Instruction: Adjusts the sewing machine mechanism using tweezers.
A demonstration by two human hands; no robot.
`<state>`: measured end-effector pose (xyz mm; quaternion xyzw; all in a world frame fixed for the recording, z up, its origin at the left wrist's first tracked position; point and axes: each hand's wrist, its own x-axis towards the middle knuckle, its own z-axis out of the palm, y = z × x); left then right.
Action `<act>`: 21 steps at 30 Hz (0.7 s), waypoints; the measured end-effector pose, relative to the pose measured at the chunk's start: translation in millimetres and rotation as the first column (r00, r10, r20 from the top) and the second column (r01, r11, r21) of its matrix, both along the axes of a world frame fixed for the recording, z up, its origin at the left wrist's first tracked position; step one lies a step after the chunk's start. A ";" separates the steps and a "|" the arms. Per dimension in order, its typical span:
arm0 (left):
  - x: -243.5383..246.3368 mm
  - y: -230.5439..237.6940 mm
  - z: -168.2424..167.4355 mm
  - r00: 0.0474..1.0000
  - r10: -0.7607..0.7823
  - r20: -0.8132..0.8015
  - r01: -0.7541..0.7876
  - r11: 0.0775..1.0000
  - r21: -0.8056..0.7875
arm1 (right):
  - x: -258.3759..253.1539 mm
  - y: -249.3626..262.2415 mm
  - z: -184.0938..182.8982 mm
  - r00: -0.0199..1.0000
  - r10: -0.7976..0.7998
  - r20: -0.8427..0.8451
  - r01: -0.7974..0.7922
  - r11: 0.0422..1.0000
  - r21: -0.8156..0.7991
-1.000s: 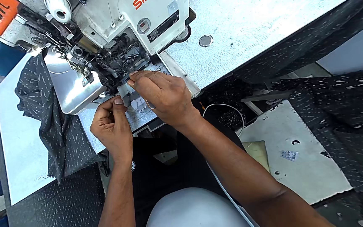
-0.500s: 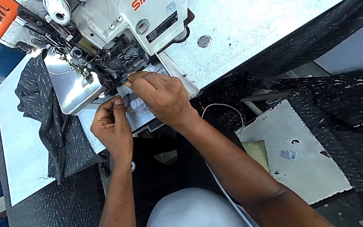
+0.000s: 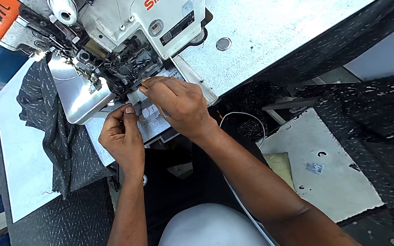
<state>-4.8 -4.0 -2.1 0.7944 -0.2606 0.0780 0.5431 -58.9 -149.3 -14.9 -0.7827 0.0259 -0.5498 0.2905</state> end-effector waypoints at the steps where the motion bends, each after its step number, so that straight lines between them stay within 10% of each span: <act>1: 0.1 0.2 -0.1 1.000 0.000 -0.002 0.000 1.000 0.000 | 0.2 0.2 0.1 1.000 -0.001 0.004 0.001 1.000 0.003; 21: -0.8 -0.7 -0.2 1.000 -0.008 0.012 0.008 1.000 0.005 | 1.1 0.0 1.6 1.000 -0.004 -0.004 0.004 1.000 -0.023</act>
